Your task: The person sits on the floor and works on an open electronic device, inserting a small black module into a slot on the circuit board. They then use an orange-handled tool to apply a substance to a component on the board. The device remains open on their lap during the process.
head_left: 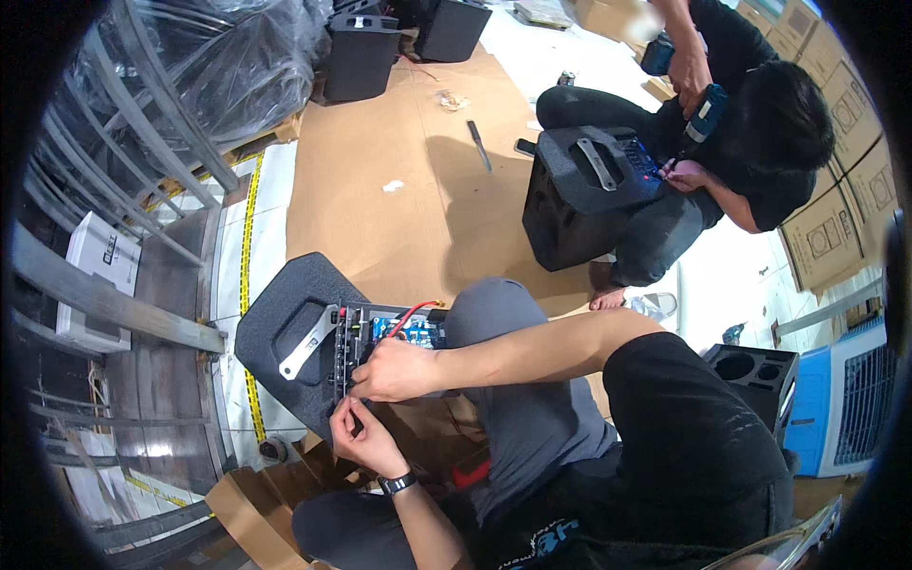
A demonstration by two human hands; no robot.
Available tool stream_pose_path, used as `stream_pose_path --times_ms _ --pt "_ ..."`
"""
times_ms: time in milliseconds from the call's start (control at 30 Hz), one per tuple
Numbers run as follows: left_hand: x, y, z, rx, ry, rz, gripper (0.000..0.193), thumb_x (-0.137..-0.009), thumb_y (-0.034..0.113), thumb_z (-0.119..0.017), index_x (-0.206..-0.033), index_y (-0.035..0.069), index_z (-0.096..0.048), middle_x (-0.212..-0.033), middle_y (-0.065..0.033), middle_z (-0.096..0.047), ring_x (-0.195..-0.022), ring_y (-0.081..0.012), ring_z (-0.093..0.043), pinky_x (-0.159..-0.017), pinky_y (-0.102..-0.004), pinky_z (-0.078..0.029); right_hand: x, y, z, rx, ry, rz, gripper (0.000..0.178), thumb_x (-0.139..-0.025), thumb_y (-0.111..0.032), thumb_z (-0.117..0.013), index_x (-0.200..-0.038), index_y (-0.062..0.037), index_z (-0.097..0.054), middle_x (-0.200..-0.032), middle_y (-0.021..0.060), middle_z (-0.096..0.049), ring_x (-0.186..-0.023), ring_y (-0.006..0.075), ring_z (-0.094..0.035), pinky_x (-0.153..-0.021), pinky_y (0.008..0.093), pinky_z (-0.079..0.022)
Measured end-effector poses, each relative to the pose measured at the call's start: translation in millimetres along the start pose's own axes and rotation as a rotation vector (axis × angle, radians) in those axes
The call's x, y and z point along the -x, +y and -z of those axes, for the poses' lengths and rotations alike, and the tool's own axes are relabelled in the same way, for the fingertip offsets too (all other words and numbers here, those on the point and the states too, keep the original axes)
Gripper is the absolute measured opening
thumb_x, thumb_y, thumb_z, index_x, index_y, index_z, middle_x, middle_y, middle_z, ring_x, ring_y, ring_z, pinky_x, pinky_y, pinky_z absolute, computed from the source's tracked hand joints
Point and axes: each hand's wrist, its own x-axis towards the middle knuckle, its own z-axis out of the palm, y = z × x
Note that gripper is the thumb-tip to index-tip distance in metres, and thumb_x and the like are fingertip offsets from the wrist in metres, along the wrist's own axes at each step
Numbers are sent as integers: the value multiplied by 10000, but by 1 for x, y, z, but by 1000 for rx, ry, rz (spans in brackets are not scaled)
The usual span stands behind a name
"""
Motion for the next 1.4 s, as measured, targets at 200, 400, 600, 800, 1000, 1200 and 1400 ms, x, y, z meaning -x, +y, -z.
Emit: stream_pose_path --times_ms 200,400,600,800,1000,1200,1400 --pt "-11 -1 3 98 -79 230 193 -969 72 -684 -1084 -76 -638 -994 -146 -717 -906 -168 -680 -816 -277 -551 1 2 -6 -1 10 2 155 -852 -248 -654 -849 -93 -647 -769 59 -630 -691 293 -682 -576 438 -538" --pt "-14 -6 7 389 -80 400 293 -972 113 -694 -1172 -80 -601 -1125 -134 -679 -1029 -171 -648 -926 -295 -528 -1 -2 -10 -91 41 -49 177 -855 -255 -642 -824 -81 -643 -764 83 -664 -717 309 -684 -597 448 -528" --pt "-16 3 13 556 -135 586 354 -982 155 -688 -1226 -74 -574 -1192 -137 -626 -1102 -188 -616 -1007 -308 -504 2 -1 -15 -137 94 -75 177 -848 -255 -647 -822 -80 -651 -751 86 -685 -697 323 -682 -580 460 -515" --pt "-21 8 15 322 -214 374 263 -912 161 -731 -1040 -64 -682 -965 -78 -696 -898 -142 -635 -842 -273 -502 0 -2 -18 -164 45 -185 153 -793 -255 -665 -849 -128 -730 -828 94 -736 -774 305 -727 -682 464 -576" --pt "-35 -11 17 658 -221 495 359 -857 34 -817 -1033 51 -505 -947 -63 -651 -872 -89 -604 -784 -208 -474 4 7 -7 -261 153 -157 169 -865 -288 -721 -912 -127 -731 -747 92 -694 -728 307 -705 -630 426 -554" --pt "-56 -2 21 640 -314 568 406 -827 14 -841 -987 73 -472 -917 -95 -708 -827 -78 -625 -755 -209 -494 -6 4 3 -159 86 -206 183 -829 -209 -806 -980 -112 -774 -647 31 -656 -560 181 -643 -541 318 -512" --pt "-72 -5 28 594 -457 575 403 -823 8 -839 -998 75 -482 -915 -117 -731 -807 -98 -664 -730 -223 -526 -7 6 0 -236 95 -133 174 -852 -185 -787 -1000 -98 -762 -686 50 -677 -579 185 -664 -561 319 -523"
